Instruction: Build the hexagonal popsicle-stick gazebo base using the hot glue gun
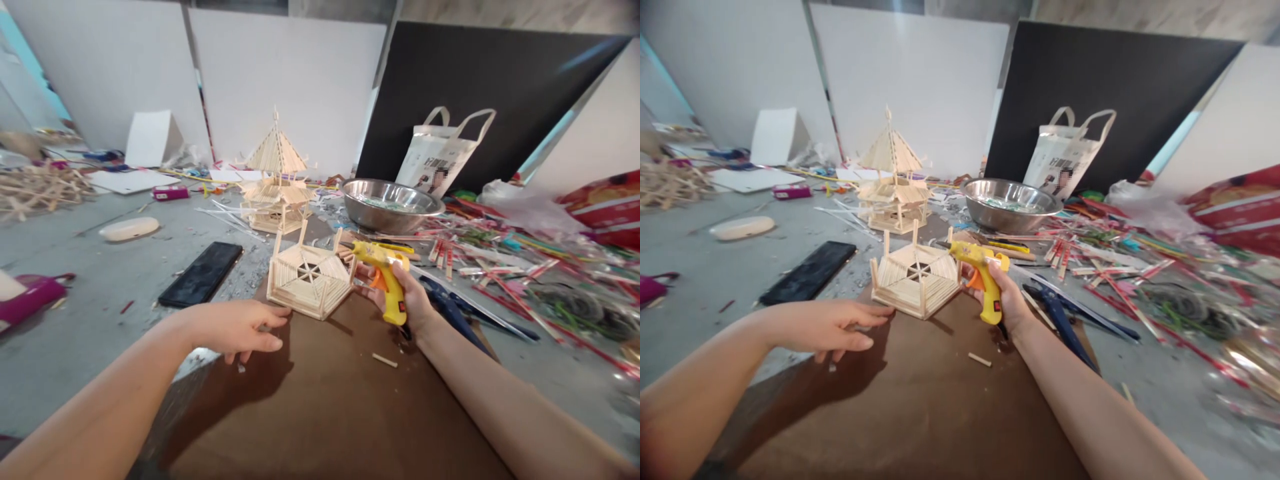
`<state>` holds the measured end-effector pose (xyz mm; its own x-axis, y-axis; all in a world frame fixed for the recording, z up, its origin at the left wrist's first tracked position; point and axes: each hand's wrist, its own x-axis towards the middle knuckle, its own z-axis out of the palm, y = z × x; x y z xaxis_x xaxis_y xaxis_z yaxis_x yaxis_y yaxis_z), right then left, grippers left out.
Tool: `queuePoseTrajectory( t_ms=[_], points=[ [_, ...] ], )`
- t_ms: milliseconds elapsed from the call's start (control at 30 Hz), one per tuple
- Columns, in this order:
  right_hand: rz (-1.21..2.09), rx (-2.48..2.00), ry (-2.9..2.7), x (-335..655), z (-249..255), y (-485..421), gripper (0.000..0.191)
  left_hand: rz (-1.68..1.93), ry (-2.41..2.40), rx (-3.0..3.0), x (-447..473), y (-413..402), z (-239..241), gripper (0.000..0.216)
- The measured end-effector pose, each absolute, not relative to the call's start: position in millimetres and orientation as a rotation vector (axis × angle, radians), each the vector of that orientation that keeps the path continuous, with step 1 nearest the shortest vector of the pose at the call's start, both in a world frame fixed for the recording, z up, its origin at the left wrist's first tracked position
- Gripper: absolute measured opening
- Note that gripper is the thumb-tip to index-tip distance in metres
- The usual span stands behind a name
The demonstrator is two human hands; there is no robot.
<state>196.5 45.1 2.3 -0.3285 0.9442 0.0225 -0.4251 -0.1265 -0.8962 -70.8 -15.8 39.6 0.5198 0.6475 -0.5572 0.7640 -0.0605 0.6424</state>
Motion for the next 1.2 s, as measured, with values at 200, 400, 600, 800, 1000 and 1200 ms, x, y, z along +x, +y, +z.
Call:
queuePoseTrajectory(
  t_ms=[200, 400, 600, 800, 1000, 1200],
  points=[
    [1.753, -0.695, -1.054, 194, 6, 38, 0.029, -0.132, 1.244, 1.869, -79, -9, 36, 0.057],
    [1.795, -0.717, -1.08, 196, 0, 32, 0.033, -0.151, 1.358, 2.004, -83, -2, 33, 0.058],
    [1.808, -0.76, -1.111, 190, -3, 24, 0.032, -0.044, 1.436, 2.235, -88, 9, 20, 0.055],
    [1.672, -0.801, -1.217, 203, 12, 26, 0.03, 0.177, 1.385, 2.337, -82, 14, 18, 0.036],
    [1.592, -1.064, -1.27, 233, 24, 40, 0.03, 0.268, 1.533, 2.323, -79, 18, 14, 0.028],
    [1.358, -1.162, -0.965, 252, 21, 61, 0.023, 0.32, 1.59, 2.339, -77, 20, 10, 0.027]
  ],
)
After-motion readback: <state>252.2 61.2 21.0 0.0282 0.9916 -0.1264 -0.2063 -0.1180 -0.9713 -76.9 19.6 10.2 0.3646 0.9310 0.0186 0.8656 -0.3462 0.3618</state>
